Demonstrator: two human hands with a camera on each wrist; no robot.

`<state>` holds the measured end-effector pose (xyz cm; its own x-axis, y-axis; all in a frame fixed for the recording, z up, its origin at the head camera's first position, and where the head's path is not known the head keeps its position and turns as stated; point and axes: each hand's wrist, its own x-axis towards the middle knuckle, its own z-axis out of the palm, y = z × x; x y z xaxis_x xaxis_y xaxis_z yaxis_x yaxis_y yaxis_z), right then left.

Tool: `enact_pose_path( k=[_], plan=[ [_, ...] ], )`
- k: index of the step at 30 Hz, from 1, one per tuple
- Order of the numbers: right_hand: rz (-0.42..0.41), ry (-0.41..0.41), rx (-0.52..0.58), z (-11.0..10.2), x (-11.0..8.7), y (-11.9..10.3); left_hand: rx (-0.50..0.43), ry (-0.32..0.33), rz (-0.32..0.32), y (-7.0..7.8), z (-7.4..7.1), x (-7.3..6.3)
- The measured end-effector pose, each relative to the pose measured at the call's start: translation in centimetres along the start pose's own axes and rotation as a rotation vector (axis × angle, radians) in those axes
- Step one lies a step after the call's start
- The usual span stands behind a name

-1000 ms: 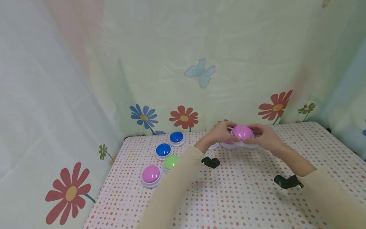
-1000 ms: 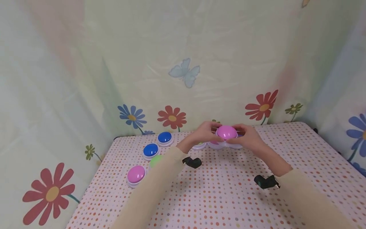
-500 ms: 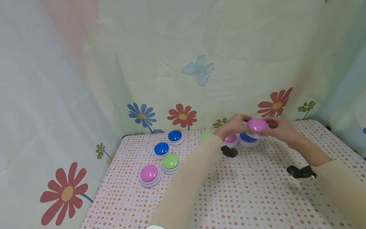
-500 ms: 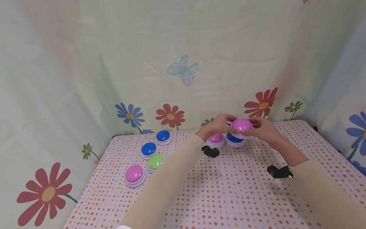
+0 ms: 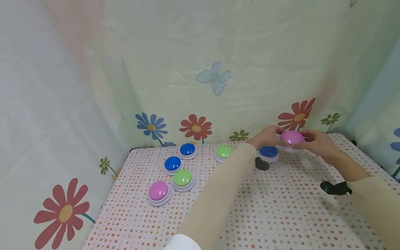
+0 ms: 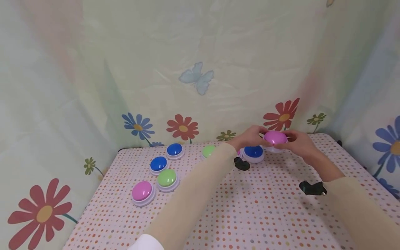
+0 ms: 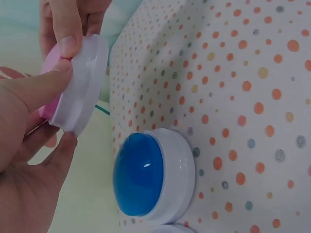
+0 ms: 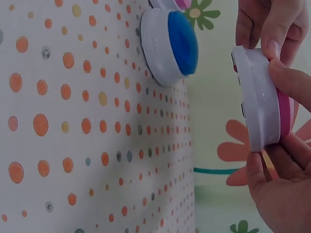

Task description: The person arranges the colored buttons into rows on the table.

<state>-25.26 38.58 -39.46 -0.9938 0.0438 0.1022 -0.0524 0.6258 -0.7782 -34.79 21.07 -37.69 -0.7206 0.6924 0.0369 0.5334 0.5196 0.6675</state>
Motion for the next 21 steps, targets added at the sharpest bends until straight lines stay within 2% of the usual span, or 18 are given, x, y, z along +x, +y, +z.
enact_pose_path(
  k=[5,11,15,18,21],
  plan=[
    [0.009,0.049,0.007,-0.2,0.0,1.4,0.031,-0.028,0.038,0.1,1.0,1.0],
    [0.052,0.083,-0.025,0.3,0.4,3.7,0.055,-0.043,0.091,-1.4,2.9,1.8],
    [0.073,0.108,-0.042,0.9,1.6,6.6,0.051,-0.055,0.116,-2.1,3.4,2.0],
    [0.055,0.132,-0.041,1.3,3.0,9.1,0.061,-0.042,0.127,-2.4,3.4,2.1],
    [0.047,0.145,-0.036,1.8,3.9,11.2,0.073,-0.04,0.117,-2.7,3.7,2.3]
  ],
)
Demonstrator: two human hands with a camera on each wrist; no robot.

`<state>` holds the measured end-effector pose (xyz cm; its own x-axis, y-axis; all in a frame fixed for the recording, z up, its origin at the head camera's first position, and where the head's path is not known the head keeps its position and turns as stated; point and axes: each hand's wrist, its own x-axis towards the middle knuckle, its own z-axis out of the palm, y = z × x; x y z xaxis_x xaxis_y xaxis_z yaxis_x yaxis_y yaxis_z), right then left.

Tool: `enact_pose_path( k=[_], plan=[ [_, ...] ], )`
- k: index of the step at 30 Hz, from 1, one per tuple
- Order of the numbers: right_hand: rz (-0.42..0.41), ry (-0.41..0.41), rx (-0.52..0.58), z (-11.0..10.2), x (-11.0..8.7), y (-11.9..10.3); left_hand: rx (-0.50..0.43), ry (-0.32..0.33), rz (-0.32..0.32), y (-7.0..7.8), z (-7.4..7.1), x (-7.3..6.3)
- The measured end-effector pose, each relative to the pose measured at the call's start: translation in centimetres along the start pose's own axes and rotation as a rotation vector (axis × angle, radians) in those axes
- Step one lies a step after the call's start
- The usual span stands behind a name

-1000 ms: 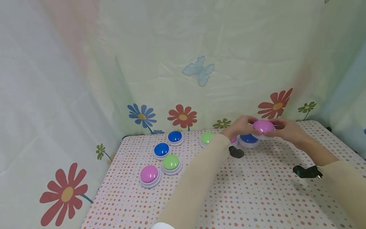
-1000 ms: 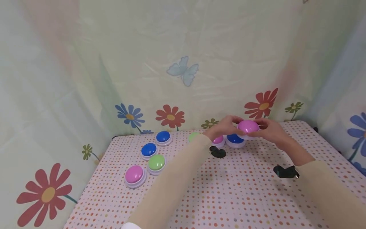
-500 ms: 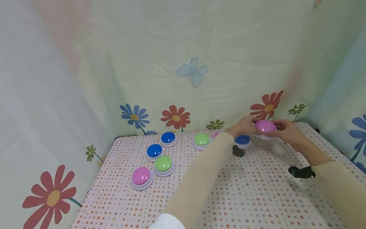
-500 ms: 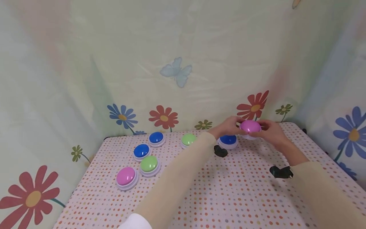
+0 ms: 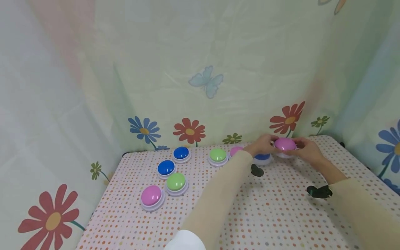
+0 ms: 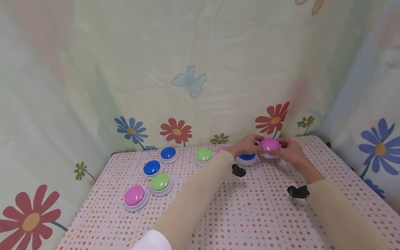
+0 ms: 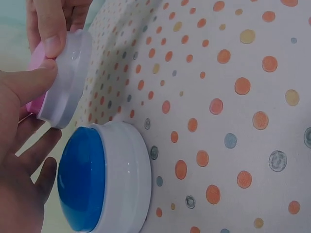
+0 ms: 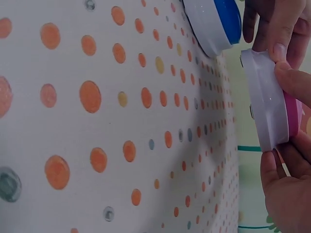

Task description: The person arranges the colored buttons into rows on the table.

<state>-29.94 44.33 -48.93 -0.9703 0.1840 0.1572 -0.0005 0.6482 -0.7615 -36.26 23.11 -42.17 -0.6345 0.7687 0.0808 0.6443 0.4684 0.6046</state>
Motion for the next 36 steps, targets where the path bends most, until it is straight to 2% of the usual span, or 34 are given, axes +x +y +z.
enact_pose_path(
  k=[4,7,11,16,19,28,36],
  plan=[
    [0.01,0.0,0.008,0.5,0.6,1.0,0.011,-0.009,0.004,-0.4,0.3,0.3],
    [0.01,0.01,0.006,0.5,0.3,0.5,0.004,-0.003,0.028,-0.6,0.5,0.5],
    [0.033,-0.007,0.018,0.3,-1.1,-1.7,-0.022,-0.011,0.014,-0.8,0.8,0.6],
    [0.085,-0.032,0.046,0.1,-3.1,-5.3,-0.033,-0.031,-0.051,-1.0,1.0,0.3],
    [0.09,-0.048,0.039,0.2,-3.7,-6.0,-0.014,-0.033,-0.069,-1.0,1.1,0.1],
    [0.086,-0.069,0.023,0.6,-4.3,-5.4,0.08,-0.042,-0.114,-0.7,1.4,-0.3],
    [0.084,-0.061,0.04,0.8,-4.6,-5.4,0.105,-0.044,-0.128,-0.8,1.8,-0.2]
  ],
)
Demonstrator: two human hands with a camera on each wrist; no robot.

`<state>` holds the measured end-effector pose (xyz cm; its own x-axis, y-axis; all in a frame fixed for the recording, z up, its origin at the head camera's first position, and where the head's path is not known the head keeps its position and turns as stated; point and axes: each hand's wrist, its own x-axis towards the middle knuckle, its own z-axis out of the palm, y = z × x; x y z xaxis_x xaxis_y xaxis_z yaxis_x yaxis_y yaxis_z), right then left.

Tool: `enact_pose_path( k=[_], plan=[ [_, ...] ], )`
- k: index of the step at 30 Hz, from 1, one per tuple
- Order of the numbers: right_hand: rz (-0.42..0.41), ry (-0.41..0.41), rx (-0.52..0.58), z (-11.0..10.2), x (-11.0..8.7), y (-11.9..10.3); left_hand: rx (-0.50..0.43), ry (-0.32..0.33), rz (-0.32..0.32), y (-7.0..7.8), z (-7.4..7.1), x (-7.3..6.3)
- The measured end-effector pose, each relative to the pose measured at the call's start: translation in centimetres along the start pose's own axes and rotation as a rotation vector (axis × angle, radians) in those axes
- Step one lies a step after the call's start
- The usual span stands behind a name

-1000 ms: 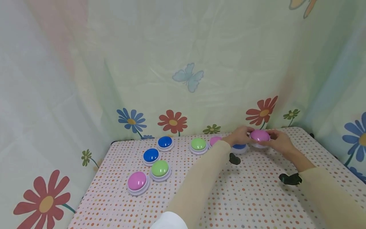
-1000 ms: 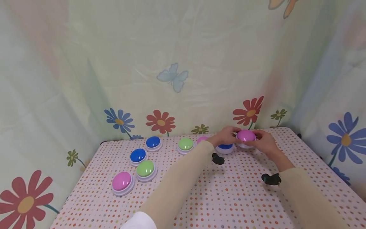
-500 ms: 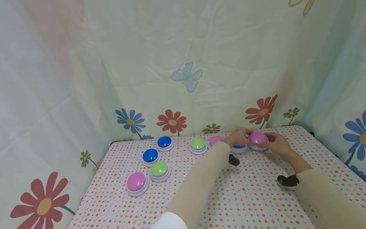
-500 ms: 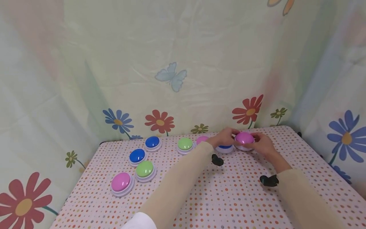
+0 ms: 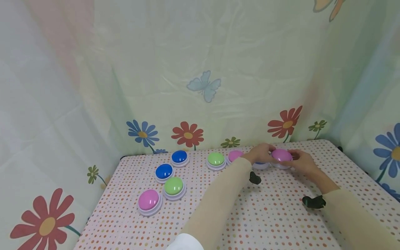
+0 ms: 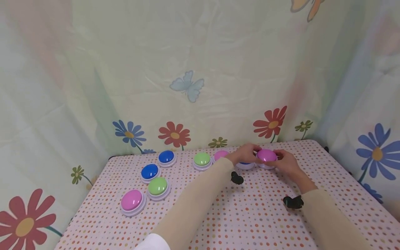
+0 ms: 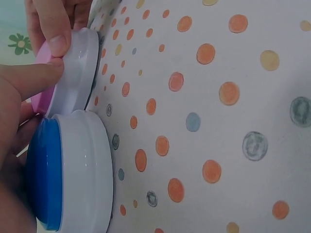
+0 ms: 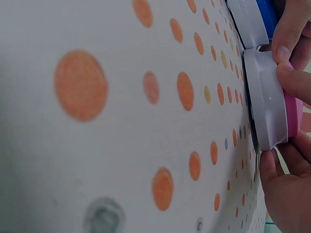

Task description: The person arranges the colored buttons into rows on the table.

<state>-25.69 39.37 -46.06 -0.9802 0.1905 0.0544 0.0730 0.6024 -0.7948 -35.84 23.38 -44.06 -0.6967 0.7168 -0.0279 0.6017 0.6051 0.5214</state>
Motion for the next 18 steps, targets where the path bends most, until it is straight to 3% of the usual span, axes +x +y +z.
enact_pose_path(
  k=[10,18],
  plan=[
    [-0.012,0.015,0.017,0.29,-0.3,-0.15,-0.01,-0.003,-0.024,-0.18,-0.03,-0.07],
    [0.006,0.023,0.035,0.47,-0.39,-0.06,0.012,-0.002,0.005,-0.26,0.11,0.0]
  ],
)
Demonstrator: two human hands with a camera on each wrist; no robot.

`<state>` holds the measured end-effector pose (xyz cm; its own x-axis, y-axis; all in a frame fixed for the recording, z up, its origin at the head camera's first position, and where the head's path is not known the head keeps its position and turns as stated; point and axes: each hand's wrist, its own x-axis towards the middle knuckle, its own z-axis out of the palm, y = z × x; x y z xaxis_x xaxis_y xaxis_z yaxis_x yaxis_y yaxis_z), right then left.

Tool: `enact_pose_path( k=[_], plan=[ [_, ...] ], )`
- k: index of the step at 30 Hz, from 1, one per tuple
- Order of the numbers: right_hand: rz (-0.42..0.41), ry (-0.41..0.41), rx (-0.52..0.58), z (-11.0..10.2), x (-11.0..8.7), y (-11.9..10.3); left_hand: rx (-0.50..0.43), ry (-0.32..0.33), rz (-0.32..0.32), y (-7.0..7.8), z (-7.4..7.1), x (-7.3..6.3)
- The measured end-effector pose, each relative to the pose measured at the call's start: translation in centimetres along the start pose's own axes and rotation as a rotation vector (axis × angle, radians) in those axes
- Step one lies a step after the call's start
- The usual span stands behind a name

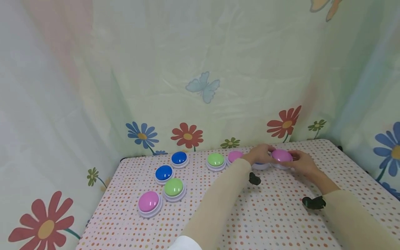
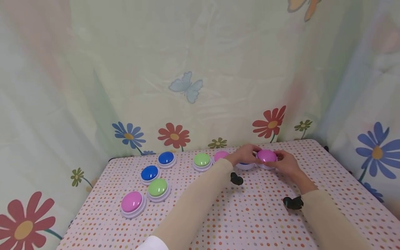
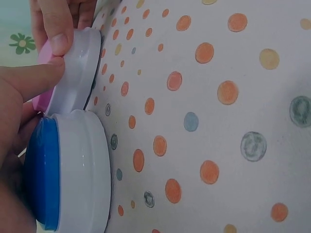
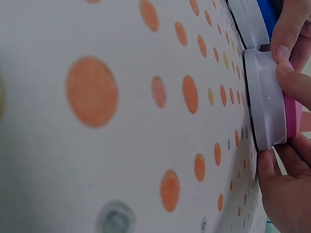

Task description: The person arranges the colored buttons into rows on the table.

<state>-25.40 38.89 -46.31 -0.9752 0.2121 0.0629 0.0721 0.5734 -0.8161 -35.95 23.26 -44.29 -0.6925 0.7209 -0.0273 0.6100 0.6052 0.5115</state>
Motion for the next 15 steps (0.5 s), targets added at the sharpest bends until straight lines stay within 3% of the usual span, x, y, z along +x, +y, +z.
enact_pose_path(
  k=[9,15],
  plan=[
    [-0.006,-0.036,-0.005,-0.12,0.32,-0.12,0.011,0.012,-0.016,0.15,-0.13,-0.37],
    [-0.014,-0.038,-0.004,-0.19,0.28,0.16,-0.032,0.019,-0.038,0.28,-0.09,-0.43]
  ],
)
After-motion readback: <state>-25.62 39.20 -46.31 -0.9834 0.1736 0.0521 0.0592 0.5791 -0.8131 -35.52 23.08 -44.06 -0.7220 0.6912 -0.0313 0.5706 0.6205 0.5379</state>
